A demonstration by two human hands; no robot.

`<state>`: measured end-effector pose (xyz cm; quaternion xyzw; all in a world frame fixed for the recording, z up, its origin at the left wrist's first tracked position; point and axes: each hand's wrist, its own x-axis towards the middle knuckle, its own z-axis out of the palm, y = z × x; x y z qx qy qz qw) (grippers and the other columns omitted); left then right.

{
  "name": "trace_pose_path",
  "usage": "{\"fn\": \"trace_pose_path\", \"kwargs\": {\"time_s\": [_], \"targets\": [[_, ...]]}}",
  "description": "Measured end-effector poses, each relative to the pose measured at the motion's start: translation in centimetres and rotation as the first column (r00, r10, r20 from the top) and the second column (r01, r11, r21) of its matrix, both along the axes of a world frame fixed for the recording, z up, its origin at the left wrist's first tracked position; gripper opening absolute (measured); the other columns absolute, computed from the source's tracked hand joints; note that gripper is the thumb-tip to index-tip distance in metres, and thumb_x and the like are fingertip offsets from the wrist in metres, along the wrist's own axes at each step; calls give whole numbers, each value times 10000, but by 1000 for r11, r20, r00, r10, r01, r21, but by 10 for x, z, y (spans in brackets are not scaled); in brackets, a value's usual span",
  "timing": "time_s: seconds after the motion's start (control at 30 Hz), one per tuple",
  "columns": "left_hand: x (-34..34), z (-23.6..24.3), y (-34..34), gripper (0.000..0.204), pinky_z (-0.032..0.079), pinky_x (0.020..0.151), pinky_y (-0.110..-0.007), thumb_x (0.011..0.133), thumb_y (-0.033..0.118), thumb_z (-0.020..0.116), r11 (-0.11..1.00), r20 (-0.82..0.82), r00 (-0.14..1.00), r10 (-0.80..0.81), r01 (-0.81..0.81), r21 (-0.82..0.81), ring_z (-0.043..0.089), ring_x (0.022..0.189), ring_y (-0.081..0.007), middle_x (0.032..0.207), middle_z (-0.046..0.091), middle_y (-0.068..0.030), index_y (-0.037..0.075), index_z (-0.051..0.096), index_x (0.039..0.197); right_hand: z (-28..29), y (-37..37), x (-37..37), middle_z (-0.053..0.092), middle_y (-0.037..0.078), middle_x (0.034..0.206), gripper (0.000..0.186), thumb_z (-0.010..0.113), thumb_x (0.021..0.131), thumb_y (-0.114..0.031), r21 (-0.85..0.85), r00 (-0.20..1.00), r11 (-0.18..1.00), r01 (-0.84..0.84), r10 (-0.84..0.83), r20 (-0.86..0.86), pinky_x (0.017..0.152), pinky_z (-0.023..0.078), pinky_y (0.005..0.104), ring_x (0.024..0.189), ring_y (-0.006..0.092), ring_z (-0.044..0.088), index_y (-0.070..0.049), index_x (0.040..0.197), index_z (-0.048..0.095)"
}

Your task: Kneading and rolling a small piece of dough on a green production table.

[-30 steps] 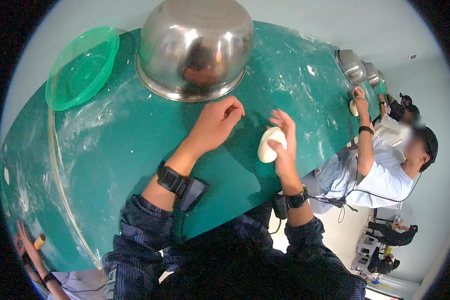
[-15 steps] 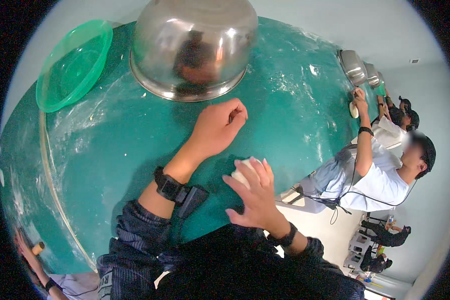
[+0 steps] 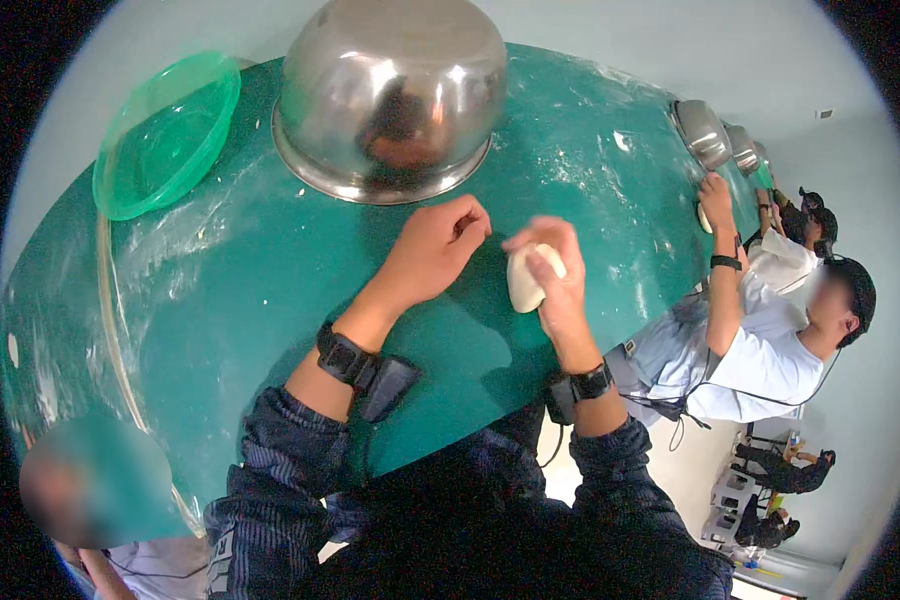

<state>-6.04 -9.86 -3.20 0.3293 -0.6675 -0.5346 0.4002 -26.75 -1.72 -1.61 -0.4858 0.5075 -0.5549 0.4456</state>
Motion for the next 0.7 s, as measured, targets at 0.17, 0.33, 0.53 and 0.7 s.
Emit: {"fn": "trace_pose_path", "kwargs": {"time_s": [0.17,0.33,0.53,0.7], "targets": [[1,-6,-1,173,447,652,-314,1092,179,639,1000,-38,999,-3,2,-29,563,716,-101,785,635,-27,25,695,1036,-5,44,-37,612,178,1533,656,634,949,-224,-87,973,996,-6,-14,-229,1256,376,444,1452,318,549,-15,1560,515],[-4,-2,-1,188,483,642,-366,1067,176,641,1000,-10,1000,-2,2,-11,642,675,-192,818,724,-110,3,701,1025,9,114,-13,500,230,1681,760,664,860,-271,-90,809,987,-135,58,-585,1337,265,551,1606,443,413,-37,1570,526],[0,3,3,172,421,628,-312,1088,167,635,1000,9,1000,7,-7,15,524,691,-88,756,604,-21,14,689,1031,21,131,53,363,262,1752,975,839,769,-354,67,438,901,-428,272,-857,1306,253,695,1641,520,273,-104,1640,478],[0,1,1,172,429,627,-318,1081,161,640,1000,-11,1000,12,-12,15,545,693,-93,768,632,-46,6,690,1027,7,79,72,466,250,1622,826,882,750,-346,-45,347,982,-186,23,-938,1218,368,649,1502,497,415,-97,1483,593]]}}
